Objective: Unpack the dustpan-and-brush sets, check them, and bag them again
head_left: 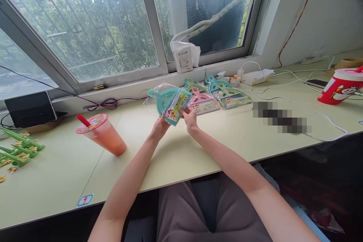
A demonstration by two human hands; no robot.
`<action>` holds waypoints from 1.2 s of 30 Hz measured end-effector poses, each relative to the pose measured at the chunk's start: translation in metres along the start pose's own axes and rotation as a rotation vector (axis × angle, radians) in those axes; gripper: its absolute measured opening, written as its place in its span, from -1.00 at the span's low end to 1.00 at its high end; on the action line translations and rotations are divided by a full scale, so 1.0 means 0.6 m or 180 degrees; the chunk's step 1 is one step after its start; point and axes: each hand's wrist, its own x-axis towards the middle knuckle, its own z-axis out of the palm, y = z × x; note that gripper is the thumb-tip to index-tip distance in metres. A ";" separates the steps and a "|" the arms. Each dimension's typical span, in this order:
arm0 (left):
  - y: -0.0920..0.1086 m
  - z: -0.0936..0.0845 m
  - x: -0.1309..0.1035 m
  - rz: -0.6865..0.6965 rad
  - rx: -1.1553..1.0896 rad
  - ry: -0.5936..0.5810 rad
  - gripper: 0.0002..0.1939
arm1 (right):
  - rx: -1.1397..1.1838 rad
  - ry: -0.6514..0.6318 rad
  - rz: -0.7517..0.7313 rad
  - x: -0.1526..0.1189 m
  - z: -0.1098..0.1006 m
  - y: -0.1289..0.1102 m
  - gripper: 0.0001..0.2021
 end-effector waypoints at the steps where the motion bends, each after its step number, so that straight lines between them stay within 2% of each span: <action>1: 0.000 0.005 -0.003 -0.0076 -0.0003 -0.0182 -0.43 | 0.0004 0.0001 -0.0020 0.001 -0.001 -0.001 -0.77; 4: -0.005 0.023 -0.009 -0.0203 0.0012 -0.0565 -0.38 | 0.0069 0.0079 -0.0042 0.004 -0.003 -0.002 -0.77; 6: -0.011 0.030 -0.008 -0.0098 0.0112 -0.0408 -0.34 | 0.0090 0.0125 -0.0059 0.006 -0.004 -0.001 -0.78; 8: -0.013 0.030 -0.006 0.0207 0.0487 0.0274 -0.30 | 0.0053 0.0128 -0.0076 0.006 -0.004 0.000 -0.79; 11: 0.000 0.017 -0.006 0.1082 0.1752 0.1919 -0.28 | -0.0045 0.0119 -0.0094 0.006 -0.004 0.003 -0.78; 12: 0.008 0.012 -0.008 0.1407 0.2273 0.2295 -0.33 | -0.0066 0.0116 -0.0104 0.006 -0.004 0.004 -0.77; 13: 0.018 0.008 -0.011 0.1684 0.2786 0.2463 -0.41 | -0.0080 0.0100 -0.0120 0.006 -0.004 0.006 -0.77; 14: 0.027 0.006 -0.014 0.1875 0.3261 0.2434 -0.51 | -0.0088 0.0067 -0.0137 0.006 -0.003 0.008 -0.76; 15: 0.036 0.005 -0.017 0.1955 0.3678 0.2251 -0.60 | -0.0096 0.0025 -0.0150 0.006 -0.002 0.011 -0.75; 17: 0.046 0.007 -0.020 0.1869 0.4316 0.1755 -0.70 | -0.0136 -0.0070 -0.0176 0.006 -0.001 0.017 -0.74; 19: 0.045 0.010 -0.021 0.1723 0.4715 0.1439 -0.76 | -0.0237 -0.0121 -0.0198 0.006 0.000 0.024 -0.74; 21: 0.039 0.013 -0.020 0.1635 0.4888 0.1285 -0.83 | -0.0363 -0.0131 -0.0213 0.005 0.000 0.030 -0.76; 24: 0.030 0.013 -0.017 0.1567 0.4767 0.1256 -0.90 | -0.0488 -0.0101 -0.0210 0.006 -0.002 0.035 -0.79; 30: 0.031 0.014 -0.015 0.1524 0.4154 0.1421 -0.79 | -0.0540 -0.0012 -0.0116 0.007 -0.001 0.037 -0.84; 33: 0.031 0.016 -0.020 0.1778 0.4577 0.1546 -0.80 | -0.0629 0.0039 -0.0073 0.006 0.000 0.039 -0.87; 36: 0.030 0.018 -0.025 0.1923 0.5369 0.1313 -0.84 | -0.0714 0.0093 -0.0029 0.002 0.001 0.041 -0.88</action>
